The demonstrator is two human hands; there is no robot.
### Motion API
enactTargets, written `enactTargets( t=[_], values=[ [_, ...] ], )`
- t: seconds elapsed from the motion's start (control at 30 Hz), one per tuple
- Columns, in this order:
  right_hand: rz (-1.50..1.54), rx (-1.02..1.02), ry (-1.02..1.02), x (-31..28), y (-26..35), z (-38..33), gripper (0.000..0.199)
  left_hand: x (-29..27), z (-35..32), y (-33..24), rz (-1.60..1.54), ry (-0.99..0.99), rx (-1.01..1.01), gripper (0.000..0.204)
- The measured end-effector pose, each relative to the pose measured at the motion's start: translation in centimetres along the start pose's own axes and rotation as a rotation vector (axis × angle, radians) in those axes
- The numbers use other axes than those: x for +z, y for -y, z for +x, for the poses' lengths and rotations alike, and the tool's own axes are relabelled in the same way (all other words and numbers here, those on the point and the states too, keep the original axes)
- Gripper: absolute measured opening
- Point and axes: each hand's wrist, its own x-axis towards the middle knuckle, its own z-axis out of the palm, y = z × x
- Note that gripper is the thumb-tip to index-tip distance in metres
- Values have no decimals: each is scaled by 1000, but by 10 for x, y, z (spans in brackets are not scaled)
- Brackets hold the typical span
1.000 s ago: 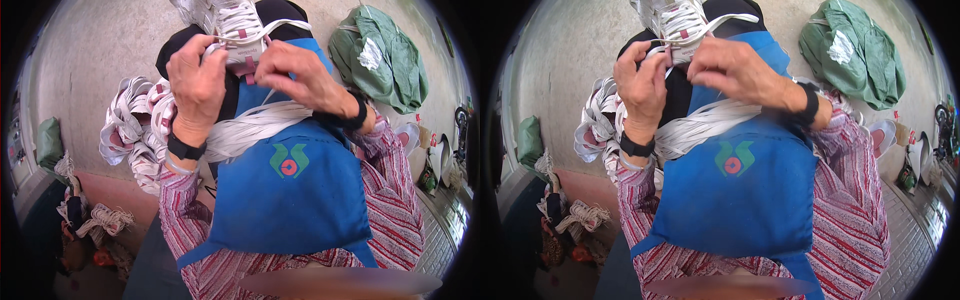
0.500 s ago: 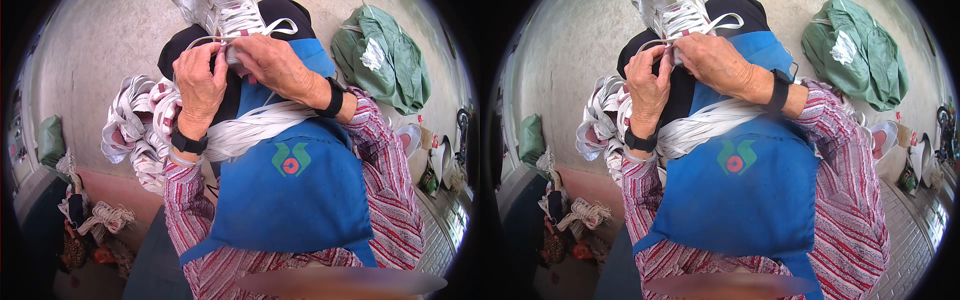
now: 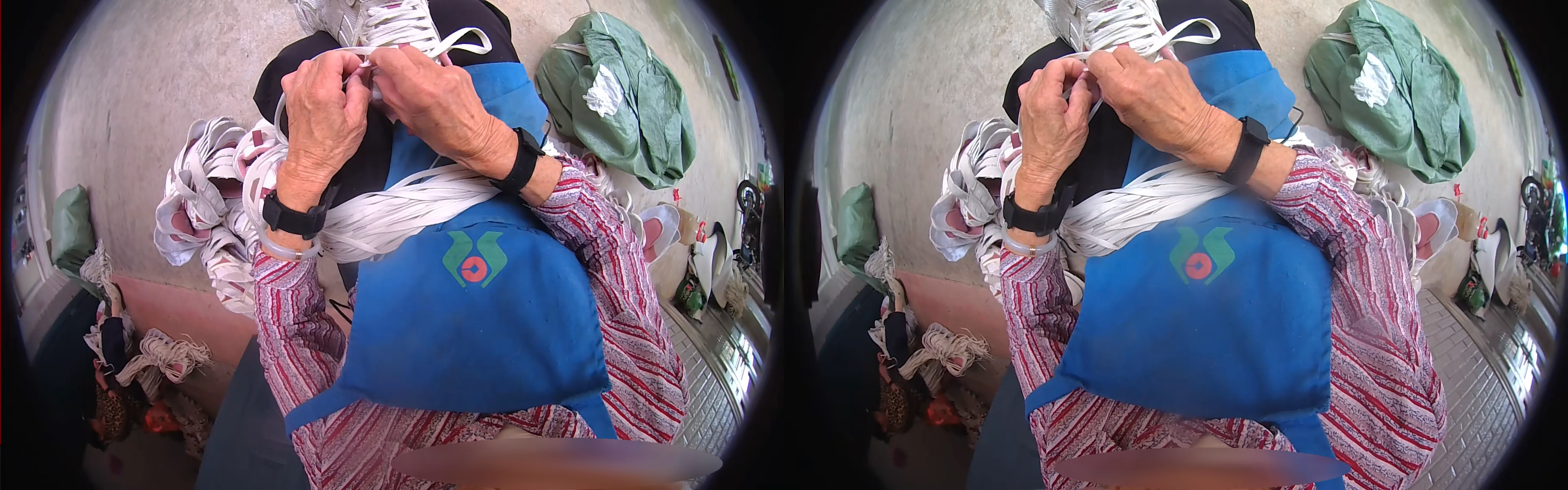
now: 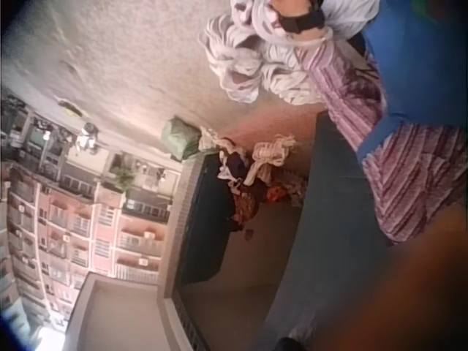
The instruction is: Thread laces into new athletic shoes.
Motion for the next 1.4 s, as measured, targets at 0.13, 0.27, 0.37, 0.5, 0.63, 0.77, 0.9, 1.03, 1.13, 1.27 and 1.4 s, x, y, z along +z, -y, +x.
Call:
enactTargets(
  t=[0.13, 0.27, 0.37, 0.5, 0.63, 0.77, 0.9, 1.03, 1.13, 1.27, 1.4],
  values=[
    [70, 54, 88, -4, -2, 1, 21, -4, 5, -1, 10, 62, -4, 11],
    [176, 80, 58, 0, -3, 0, 18, -2, 5, 4, -9, 76, 4, 9],
    [-38, -56, 39, 4, -8, 0, 21, -2, 5, 4, 0, 70, 28, 8],
    [-109, -34, 116, 1, 2, 1, 23, -2, 3, 4, -46, 77, -5, 10],
    [-123, -42, 149, -8, 3, 10, 23, -4, 6, -2, -62, 58, -14, 13],
    [292, -69, 169, -13, -7, 8, 11, -4, -3, -1, -199, 88, -55, 19],
    [612, -32, 312, -29, 13, -3, 12, -9, 4, 5, -4, -168, 10, 34],
    [705, 57, 419, -43, 10, -4, 11, -4, 14, 9, 276, -86, 47, 23],
    [891, 47, 591, -63, 13, 3, 14, -16, 18, 16, 221, 3, 36, 16],
    [1097, 58, 609, -76, -2, -8, 14, -26, 11, -15, -169, -57, -346, 16],
    [1260, -50, 685, -92, 8, -2, 15, -41, -10, -32, -945, 539, -860, 53]
  ],
)
